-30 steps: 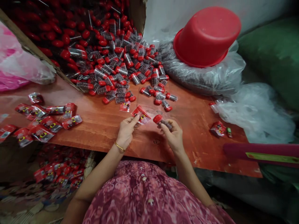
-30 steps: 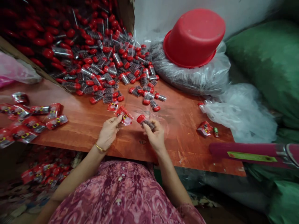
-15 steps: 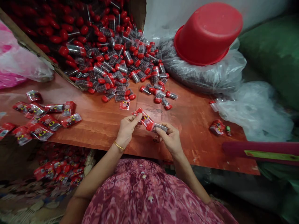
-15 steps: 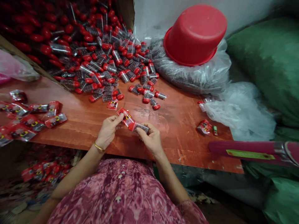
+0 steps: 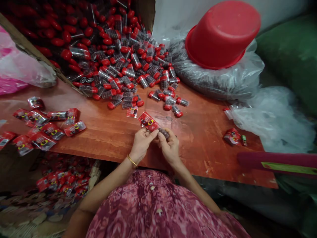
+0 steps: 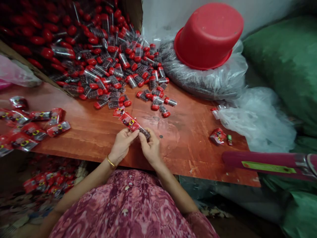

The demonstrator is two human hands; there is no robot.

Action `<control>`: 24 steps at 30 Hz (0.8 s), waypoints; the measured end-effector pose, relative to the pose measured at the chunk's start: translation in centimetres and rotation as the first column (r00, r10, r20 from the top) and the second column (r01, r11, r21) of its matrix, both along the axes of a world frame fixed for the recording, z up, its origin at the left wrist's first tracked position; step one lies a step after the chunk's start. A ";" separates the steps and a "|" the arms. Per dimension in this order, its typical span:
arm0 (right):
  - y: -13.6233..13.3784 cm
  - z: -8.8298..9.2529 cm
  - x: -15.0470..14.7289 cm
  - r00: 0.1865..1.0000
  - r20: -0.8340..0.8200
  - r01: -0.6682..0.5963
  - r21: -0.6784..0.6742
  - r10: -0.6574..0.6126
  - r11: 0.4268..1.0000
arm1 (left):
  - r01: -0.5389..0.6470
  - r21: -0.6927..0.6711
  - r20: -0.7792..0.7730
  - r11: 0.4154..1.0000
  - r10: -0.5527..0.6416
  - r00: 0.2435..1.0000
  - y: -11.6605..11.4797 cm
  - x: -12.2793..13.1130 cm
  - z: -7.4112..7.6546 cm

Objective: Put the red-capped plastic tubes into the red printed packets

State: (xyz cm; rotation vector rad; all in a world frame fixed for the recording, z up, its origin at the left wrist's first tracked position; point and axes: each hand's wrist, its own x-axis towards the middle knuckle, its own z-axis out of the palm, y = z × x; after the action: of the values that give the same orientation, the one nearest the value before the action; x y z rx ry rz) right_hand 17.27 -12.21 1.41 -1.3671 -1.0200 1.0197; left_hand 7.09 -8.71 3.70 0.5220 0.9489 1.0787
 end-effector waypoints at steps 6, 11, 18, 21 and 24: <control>-0.1 -0.6 -1.0 0.996 -0.057 -0.072 0.020 0.073 0.997 | 0.009 0.070 -0.027 0.997 -0.008 1.000 0.4 -0.5 -0.8; 0.5 0.1 -1.7 0.974 -0.219 -0.068 -0.031 0.060 0.997 | 0.121 0.057 -0.059 0.991 -0.118 0.991 0.3 -0.7 -0.9; 1.1 0.1 -1.7 0.971 -0.152 -0.187 0.004 0.185 0.982 | 0.017 0.086 -0.039 0.996 -0.014 0.999 0.4 -1.3 -0.8; 1.0 0.1 -1.9 0.939 -0.282 -0.214 -0.027 0.198 0.977 | 0.129 0.064 -0.038 0.990 -0.126 0.991 0.4 -1.6 -1.3; 0.7 0.4 -1.7 0.875 -0.404 -0.311 -0.047 0.267 0.949 | 0.185 0.037 0.023 0.982 -0.186 0.982 0.7 -2.0 -1.2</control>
State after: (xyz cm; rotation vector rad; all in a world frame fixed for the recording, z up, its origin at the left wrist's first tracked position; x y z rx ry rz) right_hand 15.55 -11.50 1.76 -1.0494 -0.8856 1.5279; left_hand 5.08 -8.02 2.47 0.6112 0.8421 0.9331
